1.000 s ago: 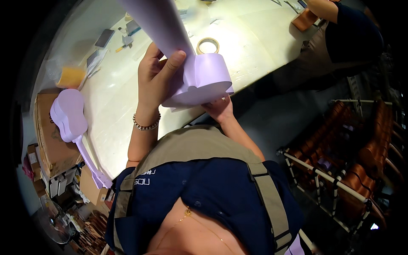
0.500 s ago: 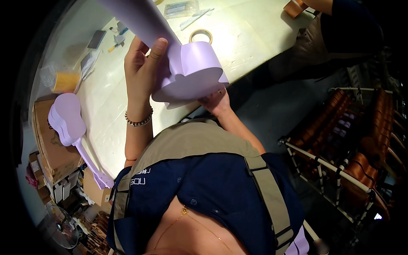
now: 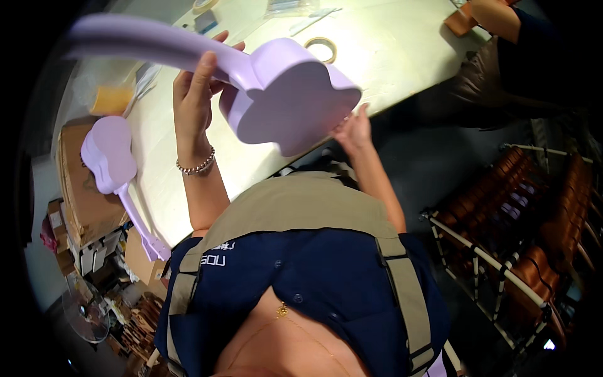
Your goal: The person assembles light purple ukuleles in a workshop setting. They pick up unfinished ukulele bodies from a rack, apply masking tape to the soundhole and neck, and then place the finished units back on the rack. The process is repeated for multiple instruments.
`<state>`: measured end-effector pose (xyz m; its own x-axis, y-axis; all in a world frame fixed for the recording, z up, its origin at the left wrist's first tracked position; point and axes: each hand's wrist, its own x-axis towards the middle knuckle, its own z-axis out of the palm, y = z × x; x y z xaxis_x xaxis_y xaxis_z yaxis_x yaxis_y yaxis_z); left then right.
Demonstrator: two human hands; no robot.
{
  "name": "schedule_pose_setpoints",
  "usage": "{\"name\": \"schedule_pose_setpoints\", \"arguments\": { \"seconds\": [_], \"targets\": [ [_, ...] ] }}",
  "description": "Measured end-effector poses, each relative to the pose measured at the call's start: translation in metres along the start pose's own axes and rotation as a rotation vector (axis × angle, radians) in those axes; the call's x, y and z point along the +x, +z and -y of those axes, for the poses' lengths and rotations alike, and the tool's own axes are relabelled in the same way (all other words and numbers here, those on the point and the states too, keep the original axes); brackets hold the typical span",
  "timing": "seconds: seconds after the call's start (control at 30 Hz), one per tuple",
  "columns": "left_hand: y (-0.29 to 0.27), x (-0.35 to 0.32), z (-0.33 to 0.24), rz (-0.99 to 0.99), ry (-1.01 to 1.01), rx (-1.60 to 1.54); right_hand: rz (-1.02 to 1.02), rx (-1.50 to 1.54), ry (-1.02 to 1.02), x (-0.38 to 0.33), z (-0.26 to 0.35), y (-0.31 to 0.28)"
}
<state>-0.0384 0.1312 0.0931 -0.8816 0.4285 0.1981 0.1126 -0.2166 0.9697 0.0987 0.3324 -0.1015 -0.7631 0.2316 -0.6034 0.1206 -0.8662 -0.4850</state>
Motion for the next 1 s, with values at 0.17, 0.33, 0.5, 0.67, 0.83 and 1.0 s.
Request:
{"name": "schedule_pose_setpoints", "arguments": {
  "seconds": [0.17, 0.33, 0.5, 0.67, 0.83, 1.0],
  "targets": [
    [-0.058, -0.014, 0.037, -0.359, -0.139, -0.249, 0.000, -0.072, -0.315, -0.019, 0.031, 0.010],
    [-0.077, -0.042, 0.065, -0.560, -0.251, -0.320, 0.166, -0.103, -0.442, -0.031, 0.008, 0.029],
    [-0.092, -0.060, 0.080, -0.650, -0.257, -0.368, 0.189, -0.166, -0.387, -0.029, -0.001, 0.029],
    [-0.101, -0.069, 0.089, -0.774, -0.260, -0.446, 0.169, -0.282, -0.366, -0.037, 0.005, 0.045],
    [-0.108, -0.073, 0.095, -0.814, -0.280, -0.388, 0.136, -0.489, -0.360, -0.038, 0.015, 0.052],
    [-0.109, -0.074, 0.087, -0.806, -0.329, -0.307, 0.130, -0.603, -0.322, -0.035, 0.022, 0.053]
  ]
}}
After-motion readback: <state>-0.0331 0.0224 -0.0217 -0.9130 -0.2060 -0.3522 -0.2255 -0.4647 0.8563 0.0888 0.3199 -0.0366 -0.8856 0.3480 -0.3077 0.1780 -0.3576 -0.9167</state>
